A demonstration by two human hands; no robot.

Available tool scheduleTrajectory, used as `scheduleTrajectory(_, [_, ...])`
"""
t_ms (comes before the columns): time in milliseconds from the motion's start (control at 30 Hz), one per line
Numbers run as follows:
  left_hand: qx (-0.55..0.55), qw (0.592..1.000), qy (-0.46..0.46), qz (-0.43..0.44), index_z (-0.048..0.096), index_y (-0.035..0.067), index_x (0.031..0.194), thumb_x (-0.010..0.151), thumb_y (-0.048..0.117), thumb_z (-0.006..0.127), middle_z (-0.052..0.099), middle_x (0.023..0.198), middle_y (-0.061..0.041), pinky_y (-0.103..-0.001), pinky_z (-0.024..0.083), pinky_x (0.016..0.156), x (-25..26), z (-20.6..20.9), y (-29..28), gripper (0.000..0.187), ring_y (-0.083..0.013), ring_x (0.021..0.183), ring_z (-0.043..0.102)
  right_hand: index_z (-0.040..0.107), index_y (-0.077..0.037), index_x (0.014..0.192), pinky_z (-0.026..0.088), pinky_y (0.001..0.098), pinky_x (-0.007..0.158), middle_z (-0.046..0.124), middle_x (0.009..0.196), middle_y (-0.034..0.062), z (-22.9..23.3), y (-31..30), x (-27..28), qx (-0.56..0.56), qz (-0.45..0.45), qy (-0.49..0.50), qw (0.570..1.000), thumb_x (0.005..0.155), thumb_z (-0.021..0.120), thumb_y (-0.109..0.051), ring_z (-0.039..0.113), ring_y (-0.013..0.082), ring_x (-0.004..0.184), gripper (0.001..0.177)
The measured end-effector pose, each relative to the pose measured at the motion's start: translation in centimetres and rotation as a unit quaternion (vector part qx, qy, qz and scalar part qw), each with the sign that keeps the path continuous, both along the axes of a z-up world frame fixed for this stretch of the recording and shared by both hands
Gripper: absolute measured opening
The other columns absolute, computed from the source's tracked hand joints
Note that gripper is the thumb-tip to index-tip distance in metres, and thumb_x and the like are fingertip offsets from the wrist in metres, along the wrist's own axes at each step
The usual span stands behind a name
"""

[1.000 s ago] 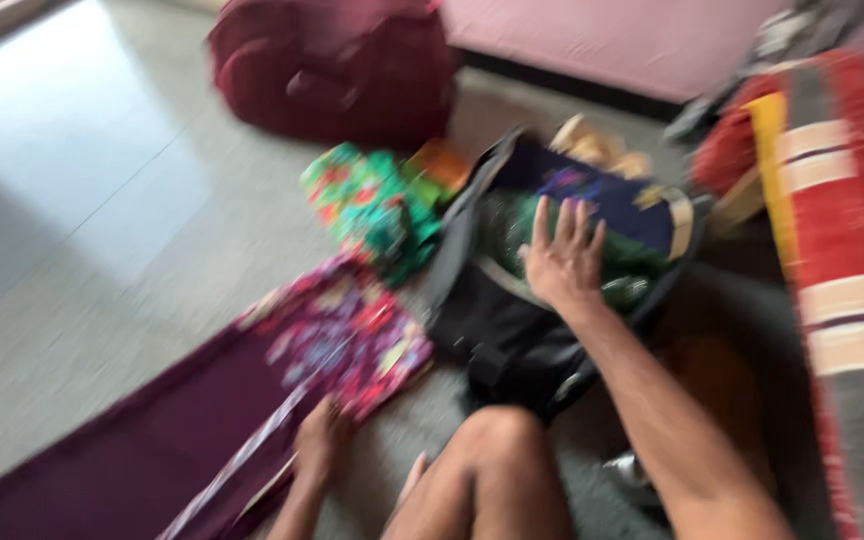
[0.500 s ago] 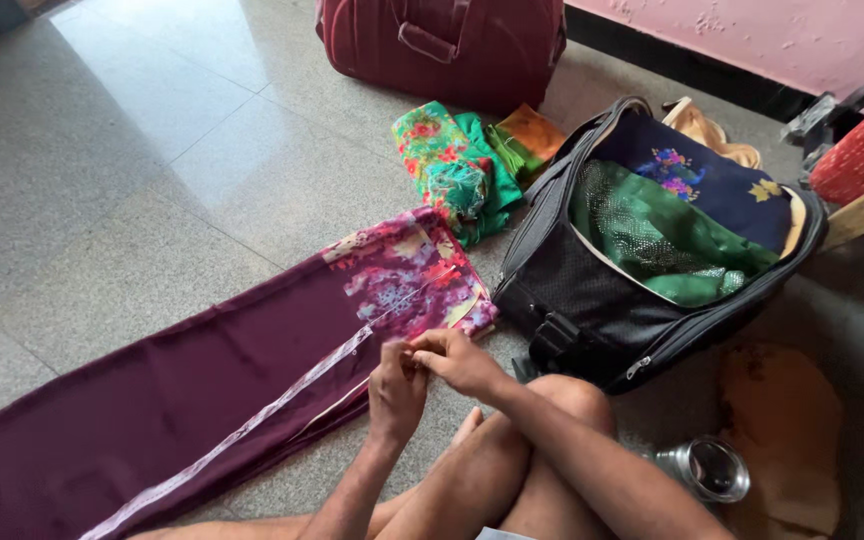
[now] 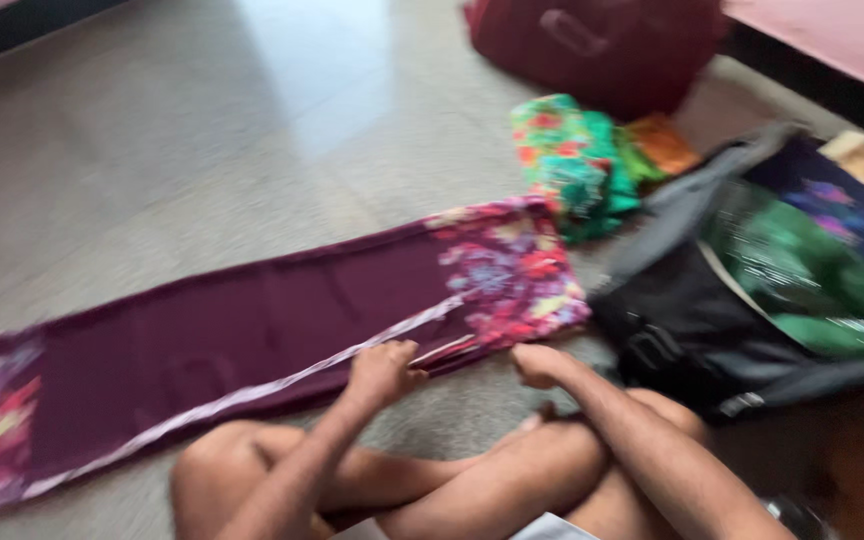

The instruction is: The person sits on the floor and removes several pieces of colorful fabric from a bag, then spreads one large purple and floral fabric piece on the floor, aligns its edges using a measuring tape, and folds it into a small rectangle.

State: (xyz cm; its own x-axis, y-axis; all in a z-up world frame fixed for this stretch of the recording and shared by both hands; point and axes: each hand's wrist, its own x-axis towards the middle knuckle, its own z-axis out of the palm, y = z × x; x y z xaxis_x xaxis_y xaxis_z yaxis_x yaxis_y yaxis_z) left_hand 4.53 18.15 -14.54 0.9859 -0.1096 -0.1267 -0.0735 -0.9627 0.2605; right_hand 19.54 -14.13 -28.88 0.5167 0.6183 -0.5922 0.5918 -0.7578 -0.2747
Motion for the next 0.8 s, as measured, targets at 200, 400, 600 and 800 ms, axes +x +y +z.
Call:
scheduleTrajectory(200, [0.161, 0.958, 0.069, 0.225, 0.059, 0.019, 0.124, 0.085, 0.066, 0.067, 0.07, 0.109, -0.011, -0.056, 0.054, 0.083, -5.7, 1.7, 16.5, 0.062, -0.0325, 0.101, 0.071, 0.066, -0.01, 0.125, 0.051, 0.0435, 0.101, 0.065, 0.129, 0.0185, 0.3, 0.7, -1.8, 0.118, -0.285, 0.11, 0.945, 0.096, 0.056, -0.036, 0.063, 0.0329, 0.121, 0.041])
scheduleTrajectory(400, [0.079, 0.841, 0.028, 0.534, 0.057, 0.02, 0.137, 0.086, 0.056, 0.073, 0.062, 0.133, -0.017, -0.061, 0.047, 0.1, -15.7, -0.7, 30.1, 0.065, -0.0401, 0.127, 0.057, 0.055, -0.023, 0.142, 0.057, 0.0397, 0.1, 0.066, 0.134, 0.0081, 8.2, 5.2, -2.9, -0.147, 0.152, -0.204, 0.956, 0.106, 0.046, -0.031, 0.069, 0.024, 0.12, 0.038])
scheduleTrajectory(600, [0.084, 0.755, -0.102, 0.642, 0.042, 0.014, 0.155, 0.09, 0.066, 0.062, 0.03, 0.159, -0.027, -0.068, 0.031, 0.11, -21.7, -8.8, 33.7, 0.086, -0.0476, 0.146, 0.025, 0.045, -0.029, 0.144, 0.036, 0.0486, 0.118, 0.036, 0.161, 0.0146, 8.8, 15.5, -5.0, 0.112, 0.106, -0.336, 0.929, 0.089, 0.048, -0.064, 0.036, 0.0343, 0.149, 0.066])
scheduleTrajectory(800, [0.069, 0.684, -0.116, 0.717, 0.043, 0.016, 0.155, 0.097, 0.064, 0.054, 0.025, 0.161, -0.033, -0.068, 0.026, 0.114, -23.2, -13.1, 36.5, 0.076, -0.0514, 0.148, 0.022, 0.029, -0.037, 0.155, 0.014, 0.0715, 0.108, 0.015, 0.167, 0.0172, 3.1, 22.6, -3.2, 0.249, 0.063, -0.389, 0.885, 0.091, 0.029, -0.069, 0.009, 0.0409, 0.154, 0.072])
